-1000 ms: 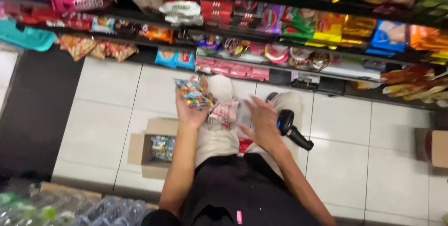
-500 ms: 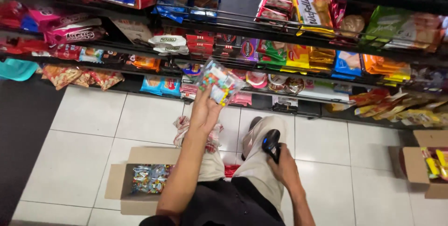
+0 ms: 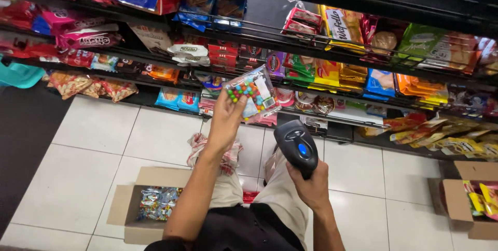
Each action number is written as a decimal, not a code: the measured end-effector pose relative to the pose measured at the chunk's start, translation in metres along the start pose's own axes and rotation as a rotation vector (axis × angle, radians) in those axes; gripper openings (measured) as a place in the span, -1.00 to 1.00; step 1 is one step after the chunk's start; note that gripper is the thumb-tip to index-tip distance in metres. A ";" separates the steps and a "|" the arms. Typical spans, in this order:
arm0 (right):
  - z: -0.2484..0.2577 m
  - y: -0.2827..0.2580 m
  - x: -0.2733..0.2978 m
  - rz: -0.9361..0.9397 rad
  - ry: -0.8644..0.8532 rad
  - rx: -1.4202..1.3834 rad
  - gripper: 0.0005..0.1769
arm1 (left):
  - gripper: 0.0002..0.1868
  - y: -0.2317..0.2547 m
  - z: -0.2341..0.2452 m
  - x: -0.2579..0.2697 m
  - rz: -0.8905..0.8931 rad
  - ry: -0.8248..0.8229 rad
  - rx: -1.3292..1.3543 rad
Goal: Cleaning shelves and scanning products in a grocery store.
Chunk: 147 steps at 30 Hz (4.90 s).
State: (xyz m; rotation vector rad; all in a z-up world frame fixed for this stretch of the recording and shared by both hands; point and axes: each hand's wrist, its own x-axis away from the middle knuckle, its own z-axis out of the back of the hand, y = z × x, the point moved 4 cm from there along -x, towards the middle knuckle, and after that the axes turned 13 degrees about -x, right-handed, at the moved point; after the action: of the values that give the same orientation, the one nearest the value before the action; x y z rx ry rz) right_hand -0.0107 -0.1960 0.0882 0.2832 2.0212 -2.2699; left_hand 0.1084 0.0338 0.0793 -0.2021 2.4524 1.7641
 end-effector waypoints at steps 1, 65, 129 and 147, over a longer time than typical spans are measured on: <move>-0.002 -0.008 -0.002 0.128 -0.027 0.076 -0.80 | -0.61 -0.003 0.002 0.002 0.014 0.007 -0.121; 0.154 0.498 0.056 0.188 -0.014 0.927 -0.56 | 0.11 -0.028 -0.009 0.052 0.449 -0.458 0.920; -0.004 -0.205 -0.388 0.182 -0.149 1.002 -0.38 | -0.77 -0.241 0.082 0.053 0.078 -0.169 -0.904; -0.015 -0.189 -0.410 0.197 -0.186 0.987 -0.28 | -0.71 -0.250 0.077 0.061 0.045 -0.290 -0.813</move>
State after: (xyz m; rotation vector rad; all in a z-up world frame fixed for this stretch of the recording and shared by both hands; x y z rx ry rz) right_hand 0.3562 -0.1810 0.3512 0.2866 0.6220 -2.8109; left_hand 0.0935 0.0255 -0.1890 0.0487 1.4520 2.4960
